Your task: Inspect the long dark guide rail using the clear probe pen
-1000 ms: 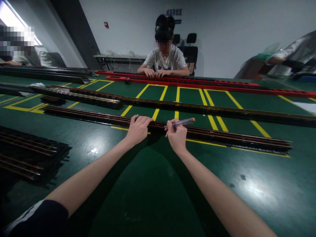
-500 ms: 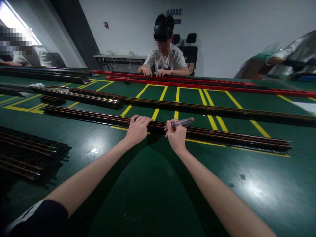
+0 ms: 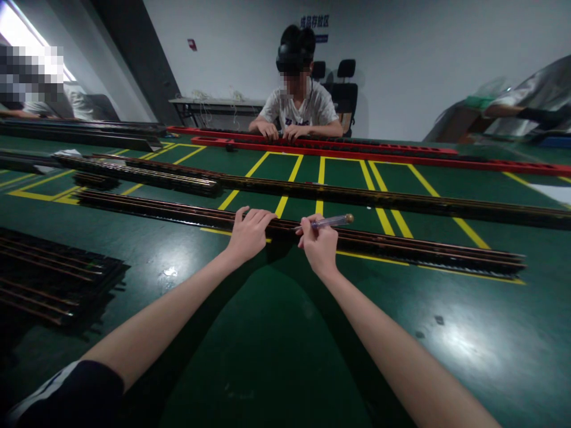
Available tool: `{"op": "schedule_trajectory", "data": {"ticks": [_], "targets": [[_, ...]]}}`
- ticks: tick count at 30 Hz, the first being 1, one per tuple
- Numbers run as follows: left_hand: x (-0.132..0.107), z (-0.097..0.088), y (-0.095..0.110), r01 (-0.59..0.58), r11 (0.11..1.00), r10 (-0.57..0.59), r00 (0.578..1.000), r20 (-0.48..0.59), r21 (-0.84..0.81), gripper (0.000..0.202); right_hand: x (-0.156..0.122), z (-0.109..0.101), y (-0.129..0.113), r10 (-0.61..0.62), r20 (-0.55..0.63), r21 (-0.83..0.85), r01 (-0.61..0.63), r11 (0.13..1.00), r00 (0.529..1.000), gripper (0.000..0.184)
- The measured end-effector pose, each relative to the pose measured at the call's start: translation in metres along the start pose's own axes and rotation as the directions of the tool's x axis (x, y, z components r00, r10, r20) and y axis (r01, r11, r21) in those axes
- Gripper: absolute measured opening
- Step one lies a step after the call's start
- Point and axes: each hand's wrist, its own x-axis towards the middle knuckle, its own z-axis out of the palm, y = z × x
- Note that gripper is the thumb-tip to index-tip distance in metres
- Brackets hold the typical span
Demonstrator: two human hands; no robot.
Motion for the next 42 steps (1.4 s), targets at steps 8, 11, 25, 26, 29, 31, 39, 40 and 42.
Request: {"op": "schedule_trajectory", "data": {"ticks": [8, 11, 25, 26, 29, 31, 39, 40, 42], "targets": [[0.0, -0.0014, -0.0033, 0.008, 0.999, -0.008, 1.0, 0.003, -0.04, 0.041, -0.0012, -0.0003, -0.0018, -0.009, -0.007, -0.015, 0.009, 1.0, 1.0, 0.025], [-0.0006, -0.0026, -0.0043, 0.013, 0.998, -0.012, 1.0, 0.001, -0.068, 0.039, -0.0015, -0.0004, -0.0014, -0.013, -0.047, -0.019, 0.013, 1.0, 0.999, 0.025], [-0.0016, 0.0012, -0.0057, -0.005, 0.997, 0.005, 1.0, 0.006, -0.077, 0.037, 0.0002, -0.0006, 0.0001, 0.028, -0.027, -0.026, -0.029, 0.999, 0.999, 0.025], [-0.0016, 0.0012, -0.0057, -0.004, 0.997, 0.004, 1.0, 0.004, -0.073, 0.037, 0.0003, -0.0006, 0.0001, 0.03, -0.026, -0.028, -0.031, 0.999, 0.999, 0.025], [-0.0016, 0.0011, -0.0055, -0.002, 0.998, 0.002, 1.0, 0.0, -0.062, 0.035, 0.0003, -0.0006, -0.0004, 0.034, -0.027, -0.031, -0.035, 0.999, 0.999, 0.025], [-0.0016, 0.0015, -0.0052, -0.001, 0.998, 0.0, 1.0, -0.002, -0.057, 0.034, 0.0, -0.0006, -0.0008, 0.031, -0.028, -0.033, -0.032, 0.999, 0.999, 0.025], [-0.0009, 0.0042, -0.0032, 0.023, 0.999, -0.023, 1.0, 0.0, -0.043, 0.032, -0.0006, -0.0013, -0.0025, 0.02, -0.021, -0.044, -0.021, 0.999, 1.0, 0.027], [-0.0008, 0.0042, -0.0028, 0.024, 0.999, -0.024, 1.0, 0.0, -0.042, 0.032, -0.0006, -0.0013, -0.0026, 0.017, -0.022, -0.043, -0.018, 0.999, 1.0, 0.026], [-0.0006, 0.0042, -0.0019, 0.024, 0.999, -0.024, 1.0, 0.002, -0.04, 0.033, -0.0006, -0.0012, -0.0025, 0.012, -0.024, -0.037, -0.013, 0.999, 1.0, 0.026]]}}
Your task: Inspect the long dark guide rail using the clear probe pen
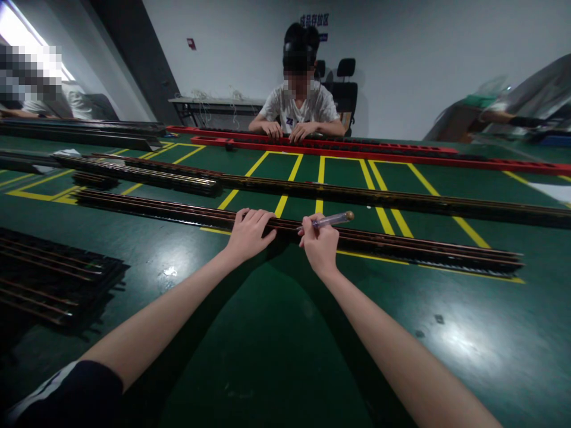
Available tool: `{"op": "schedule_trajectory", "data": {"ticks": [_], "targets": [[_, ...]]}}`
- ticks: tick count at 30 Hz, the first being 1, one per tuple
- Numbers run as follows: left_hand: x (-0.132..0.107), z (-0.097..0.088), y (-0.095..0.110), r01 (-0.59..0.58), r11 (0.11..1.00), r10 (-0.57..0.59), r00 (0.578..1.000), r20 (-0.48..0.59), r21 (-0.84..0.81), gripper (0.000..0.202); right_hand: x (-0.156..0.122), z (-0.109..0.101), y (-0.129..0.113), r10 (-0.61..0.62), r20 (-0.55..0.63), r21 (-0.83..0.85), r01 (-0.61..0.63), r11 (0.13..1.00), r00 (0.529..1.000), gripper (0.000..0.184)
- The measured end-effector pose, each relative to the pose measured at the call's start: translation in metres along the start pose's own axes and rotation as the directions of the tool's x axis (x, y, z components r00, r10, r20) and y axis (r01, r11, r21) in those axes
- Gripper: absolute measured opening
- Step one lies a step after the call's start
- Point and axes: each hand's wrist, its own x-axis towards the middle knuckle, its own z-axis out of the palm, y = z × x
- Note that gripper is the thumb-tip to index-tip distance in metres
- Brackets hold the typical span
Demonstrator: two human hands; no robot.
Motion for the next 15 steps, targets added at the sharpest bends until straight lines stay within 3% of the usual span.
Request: {"op": "schedule_trajectory", "data": {"ticks": [15], "targets": [[0.0003, 0.0015, 0.0022, 0.001, 1.0, -0.001, 1.0, -0.004, 0.024, 0.032, 0.0007, 0.0006, 0.0034, 0.001, 0.007, -0.023, -0.001, 1.0, 1.0, 0.027]]}}
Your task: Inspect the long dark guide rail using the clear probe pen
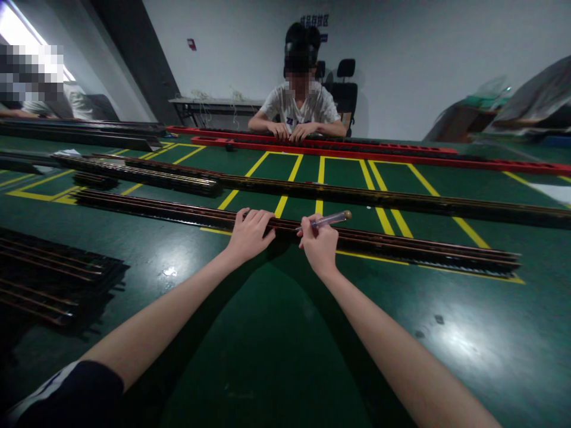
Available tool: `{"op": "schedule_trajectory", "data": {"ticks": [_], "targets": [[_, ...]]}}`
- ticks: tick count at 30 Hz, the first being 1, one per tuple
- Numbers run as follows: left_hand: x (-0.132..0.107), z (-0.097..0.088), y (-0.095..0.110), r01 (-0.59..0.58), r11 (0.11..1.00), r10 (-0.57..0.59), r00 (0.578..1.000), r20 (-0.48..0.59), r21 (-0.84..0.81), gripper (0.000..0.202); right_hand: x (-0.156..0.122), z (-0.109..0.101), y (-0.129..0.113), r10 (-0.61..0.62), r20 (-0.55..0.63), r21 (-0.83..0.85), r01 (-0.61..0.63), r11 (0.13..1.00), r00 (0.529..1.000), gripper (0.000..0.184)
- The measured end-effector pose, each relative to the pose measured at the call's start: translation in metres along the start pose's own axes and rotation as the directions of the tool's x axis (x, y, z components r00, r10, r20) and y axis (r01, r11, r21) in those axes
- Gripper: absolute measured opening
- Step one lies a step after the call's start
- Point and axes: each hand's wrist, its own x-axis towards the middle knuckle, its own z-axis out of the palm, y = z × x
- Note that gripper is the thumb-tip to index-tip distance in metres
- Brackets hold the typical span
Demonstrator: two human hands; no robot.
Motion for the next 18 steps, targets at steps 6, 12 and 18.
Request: {"op": "schedule_trajectory", "data": {"ticks": [6, 12, 18], "targets": [[0.0001, -0.001, 0.0004, 0.003, 1.0, -0.003, 1.0, 0.012, 0.002, 0.032, 0.0003, 0.0004, 0.0002, -0.006, 0.006, 0.014, 0.006, 1.0, 1.0, 0.029], [-0.0003, -0.0024, 0.0004, -0.003, 1.0, 0.003, 1.0, 0.014, 0.001, 0.035, -0.001, -0.0001, -0.0023, -0.014, 0.023, 0.002, 0.014, 1.0, 1.0, 0.03], [-0.0003, -0.0051, 0.0012, -0.006, 1.0, 0.006, 1.0, 0.026, 0.009, 0.038, -0.0012, -0.0006, -0.0032, -0.024, 0.046, -0.008, 0.024, 1.0, 0.999, 0.027]]}}
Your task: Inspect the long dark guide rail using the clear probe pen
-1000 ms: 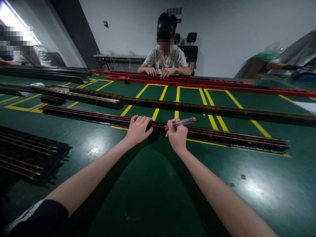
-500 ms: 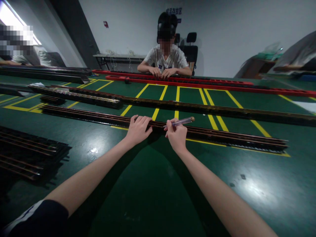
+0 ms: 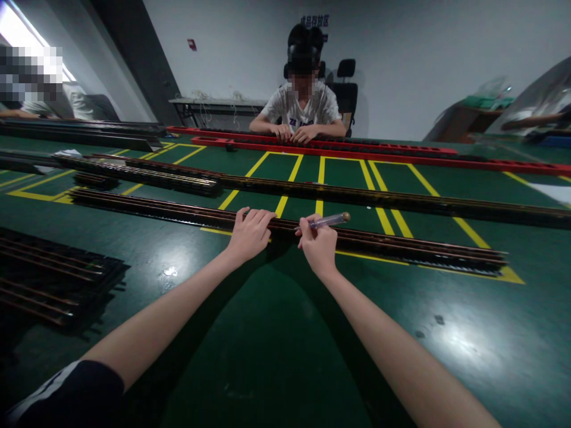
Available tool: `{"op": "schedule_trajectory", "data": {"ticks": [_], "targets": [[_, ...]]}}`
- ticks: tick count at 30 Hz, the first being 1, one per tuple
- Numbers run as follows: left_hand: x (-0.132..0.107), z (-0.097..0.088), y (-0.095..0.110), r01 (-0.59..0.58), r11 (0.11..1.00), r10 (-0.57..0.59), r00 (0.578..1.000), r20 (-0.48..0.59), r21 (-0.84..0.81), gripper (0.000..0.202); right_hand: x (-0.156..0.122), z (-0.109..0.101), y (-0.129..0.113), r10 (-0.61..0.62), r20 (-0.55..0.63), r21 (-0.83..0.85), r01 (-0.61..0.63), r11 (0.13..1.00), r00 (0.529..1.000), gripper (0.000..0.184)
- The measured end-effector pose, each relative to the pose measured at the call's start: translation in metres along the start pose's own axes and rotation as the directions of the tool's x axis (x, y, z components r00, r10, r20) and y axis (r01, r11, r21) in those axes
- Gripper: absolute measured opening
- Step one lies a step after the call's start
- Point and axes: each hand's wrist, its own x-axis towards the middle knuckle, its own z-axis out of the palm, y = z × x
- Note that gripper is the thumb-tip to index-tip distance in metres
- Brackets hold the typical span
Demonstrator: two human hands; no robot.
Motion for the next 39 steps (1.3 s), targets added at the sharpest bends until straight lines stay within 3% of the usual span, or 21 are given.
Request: {"op": "schedule_trajectory", "data": {"ticks": [7, 13, 20, 32, 39], "targets": [[0.0003, -0.0008, -0.0007, -0.008, 1.0, 0.008, 1.0, -0.008, 0.005, 0.04, -0.0008, 0.0002, -0.0013, -0.026, 0.016, -0.01, 0.026, 1.0, 1.0, 0.025], [0.0007, -0.0025, 0.0003, 0.008, 1.0, -0.008, 1.0, -0.008, 0.0, 0.039, -0.0001, 0.0007, 0.002, 0.004, -0.053, 0.027, -0.003, 1.0, 0.999, 0.025], [0.0011, -0.0016, -0.0004, 0.005, 1.0, -0.005, 1.0, 0.0, -0.012, 0.04, 0.0003, -0.0006, 0.0009, -0.003, 0.021, 0.012, 0.003, 1.0, 1.0, 0.024], [0.0014, -0.0019, -0.0032, -0.007, 0.999, 0.008, 1.0, 0.017, -0.036, 0.041, 0.0001, 0.0011, 0.0018, 0.016, -0.111, 0.014, -0.014, 1.0, 0.994, 0.023], [-0.0001, -0.0016, -0.0071, -0.014, 0.996, 0.014, 1.0, 0.004, -0.086, 0.036, 0.0017, -0.0005, 0.0055, 0.038, -0.042, 0.077, -0.035, 0.996, 0.998, 0.023]]}}
